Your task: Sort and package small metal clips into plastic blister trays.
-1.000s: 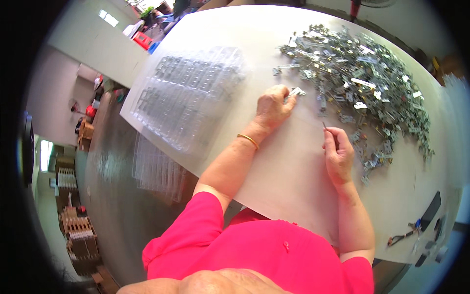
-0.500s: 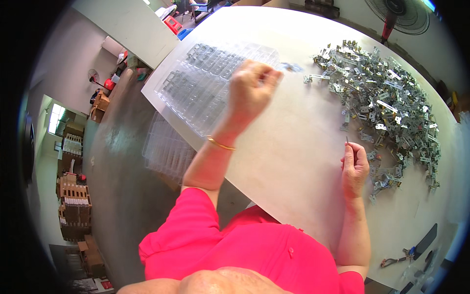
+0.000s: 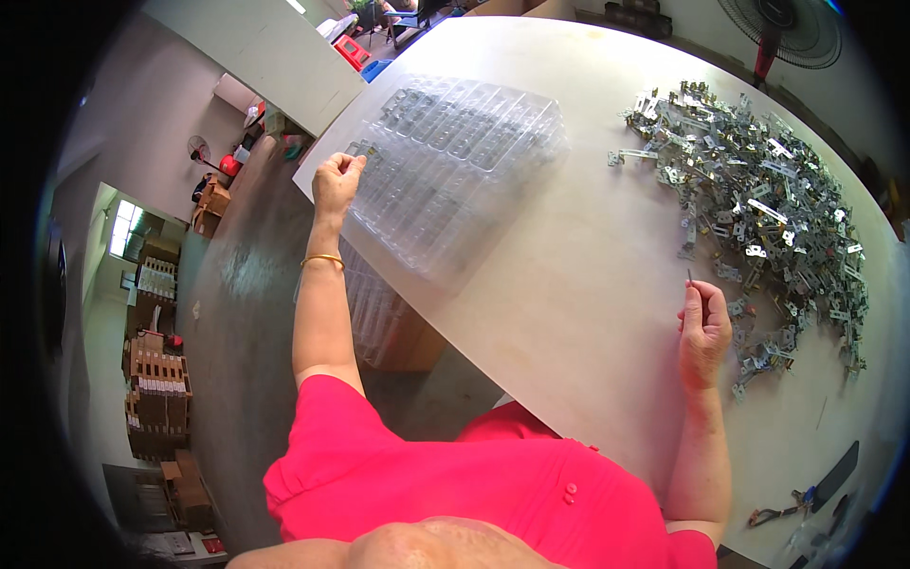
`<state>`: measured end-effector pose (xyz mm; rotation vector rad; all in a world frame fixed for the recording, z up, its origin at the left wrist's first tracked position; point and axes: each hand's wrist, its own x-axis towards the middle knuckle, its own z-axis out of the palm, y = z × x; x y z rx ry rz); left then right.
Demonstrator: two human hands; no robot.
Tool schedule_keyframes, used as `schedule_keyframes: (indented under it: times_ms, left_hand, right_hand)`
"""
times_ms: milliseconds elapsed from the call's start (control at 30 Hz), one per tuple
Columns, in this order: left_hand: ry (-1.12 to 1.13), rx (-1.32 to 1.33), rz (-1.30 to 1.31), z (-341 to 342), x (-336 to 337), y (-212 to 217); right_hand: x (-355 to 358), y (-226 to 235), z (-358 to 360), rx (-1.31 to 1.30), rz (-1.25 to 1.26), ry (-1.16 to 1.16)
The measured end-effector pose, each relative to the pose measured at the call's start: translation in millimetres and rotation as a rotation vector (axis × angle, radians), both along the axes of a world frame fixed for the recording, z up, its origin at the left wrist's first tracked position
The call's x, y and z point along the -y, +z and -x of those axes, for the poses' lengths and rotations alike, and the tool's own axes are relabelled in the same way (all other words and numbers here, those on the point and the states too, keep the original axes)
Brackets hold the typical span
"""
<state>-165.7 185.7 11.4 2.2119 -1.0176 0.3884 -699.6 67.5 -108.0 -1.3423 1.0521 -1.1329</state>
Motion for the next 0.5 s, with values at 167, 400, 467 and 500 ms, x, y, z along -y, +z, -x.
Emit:
schedule_keyframes:
  times_ms: [167,400,467,500]
  left_hand:
    - [-0.072,-0.035,-0.08,-9,4,-10]
    - [-0.054,0.024,-0.127,-16,10,-20]
    - [-0.035,-0.004,-0.168,-13,11,-19]
    - [-0.036,-0.002,-0.169,-14,11,-20]
  right_hand:
    - [0,0,1,-0.029,-0.005,0.0]
    - [1,1,1,-0.053,0.016,-0.001]
    - [1,1,2,-0.055,0.022,0.0]
    - [1,1,2,-0.054,0.021,-0.001]
